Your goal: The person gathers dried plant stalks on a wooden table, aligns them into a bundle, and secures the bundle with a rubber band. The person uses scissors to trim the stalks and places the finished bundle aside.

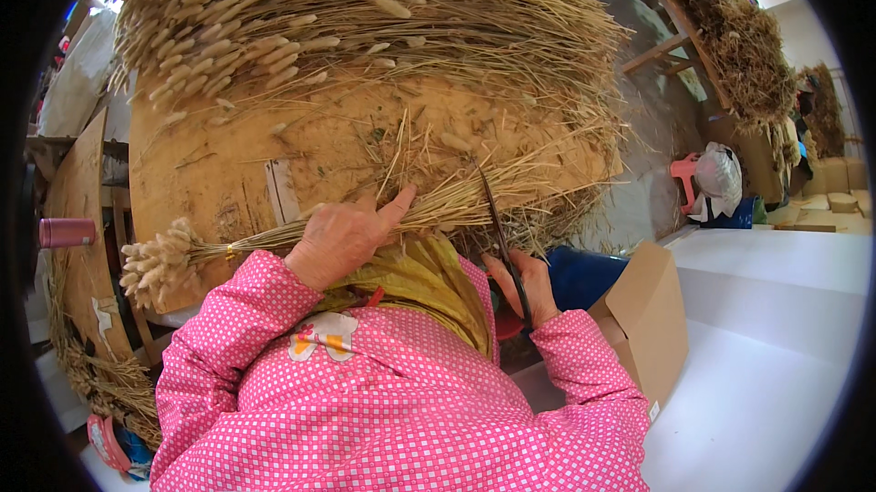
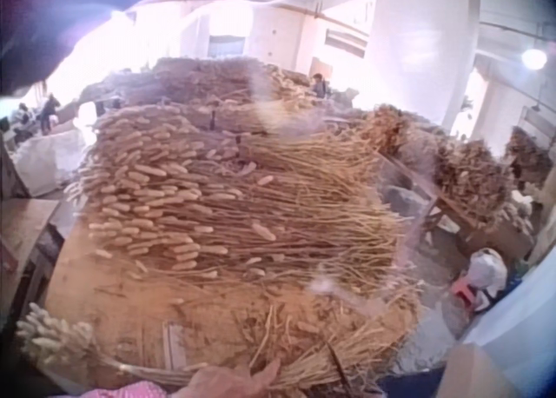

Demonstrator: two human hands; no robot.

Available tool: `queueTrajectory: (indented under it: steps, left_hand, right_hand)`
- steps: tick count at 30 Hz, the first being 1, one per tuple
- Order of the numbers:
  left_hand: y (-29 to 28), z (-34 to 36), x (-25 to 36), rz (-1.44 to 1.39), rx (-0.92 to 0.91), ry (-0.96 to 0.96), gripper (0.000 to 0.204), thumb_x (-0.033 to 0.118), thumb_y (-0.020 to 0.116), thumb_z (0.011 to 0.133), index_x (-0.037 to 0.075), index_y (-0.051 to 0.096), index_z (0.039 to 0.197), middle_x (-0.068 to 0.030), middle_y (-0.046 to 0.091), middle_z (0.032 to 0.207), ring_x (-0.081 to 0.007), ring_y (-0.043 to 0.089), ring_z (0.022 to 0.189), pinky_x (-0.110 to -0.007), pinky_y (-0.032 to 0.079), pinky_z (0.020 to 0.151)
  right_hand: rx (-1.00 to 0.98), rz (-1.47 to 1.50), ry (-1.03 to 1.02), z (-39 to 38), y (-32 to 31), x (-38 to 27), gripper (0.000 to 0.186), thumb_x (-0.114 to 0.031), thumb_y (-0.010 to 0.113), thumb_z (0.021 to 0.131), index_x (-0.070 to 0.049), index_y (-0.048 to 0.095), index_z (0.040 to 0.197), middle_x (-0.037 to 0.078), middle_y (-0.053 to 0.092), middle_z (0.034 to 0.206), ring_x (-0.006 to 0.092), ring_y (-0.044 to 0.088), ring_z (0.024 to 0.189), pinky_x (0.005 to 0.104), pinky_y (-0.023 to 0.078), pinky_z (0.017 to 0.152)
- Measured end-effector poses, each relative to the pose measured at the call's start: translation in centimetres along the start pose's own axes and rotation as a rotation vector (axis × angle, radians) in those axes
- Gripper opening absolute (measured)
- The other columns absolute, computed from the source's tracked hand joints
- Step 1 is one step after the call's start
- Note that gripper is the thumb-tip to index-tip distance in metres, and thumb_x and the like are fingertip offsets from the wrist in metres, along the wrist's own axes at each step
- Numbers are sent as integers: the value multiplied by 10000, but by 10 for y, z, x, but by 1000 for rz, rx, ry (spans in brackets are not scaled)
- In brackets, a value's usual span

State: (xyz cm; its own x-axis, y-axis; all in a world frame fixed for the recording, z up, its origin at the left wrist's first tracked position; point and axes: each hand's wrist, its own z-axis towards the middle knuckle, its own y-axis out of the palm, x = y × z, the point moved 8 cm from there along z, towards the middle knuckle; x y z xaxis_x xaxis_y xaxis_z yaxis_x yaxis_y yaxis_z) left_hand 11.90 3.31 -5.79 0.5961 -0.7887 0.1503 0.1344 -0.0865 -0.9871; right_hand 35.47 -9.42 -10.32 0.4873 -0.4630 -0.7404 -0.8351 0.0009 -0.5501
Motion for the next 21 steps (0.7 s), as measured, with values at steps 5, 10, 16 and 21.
queueTrajectory:
  steps: [5, 10, 16, 21]
  left_hand:
    - [-1, -1, 0, -19, 0, 27, 656, 108, 589, 887, 207, 438, 1518, -115, 607, 820, -252, 657, 562, -406, 510, 466]
    - [-3, -1, 1, -7, -28, 36, 669, 93, 597, 875, 199, 425, 1513, -124, 625, 839, -269, 673, 598, -411, 524, 495]
    - [-3, 0, 2, -28, -52, 18, 673, 96, 595, 881, 185, 410, 1522, -139, 625, 871, -290, 685, 629, -438, 524, 506]
    - [-1, 0, -1, -50, -91, -17, 657, 115, 595, 899, 169, 400, 1524, -150, 645, 880, -331, 689, 655, -463, 538, 560]
  right_hand:
    - [-142, -15, 77, 10, -3, -10, 534, -457, 635, 965, 72, 660, 896, 161, 693, 775, 209, 690, 728, 357, 530, 659]
    - [-98, -52, -129, 26, -6, -31, 523, -433, 615, 970, 87, 670, 974, 210, 671, 797, 251, 701, 733, 385, 531, 658]
    - [-32, -50, 53, 10, -7, -9, 467, -380, 727, 905, 85, 687, 885, 124, 625, 642, 180, 604, 617, 362, 479, 575]
    - [-43, 190, 215, -1, 2, 4, 398, -344, 775, 895, 41, 691, 835, 27, 609, 638, 110, 542, 529, 315, 434, 482]
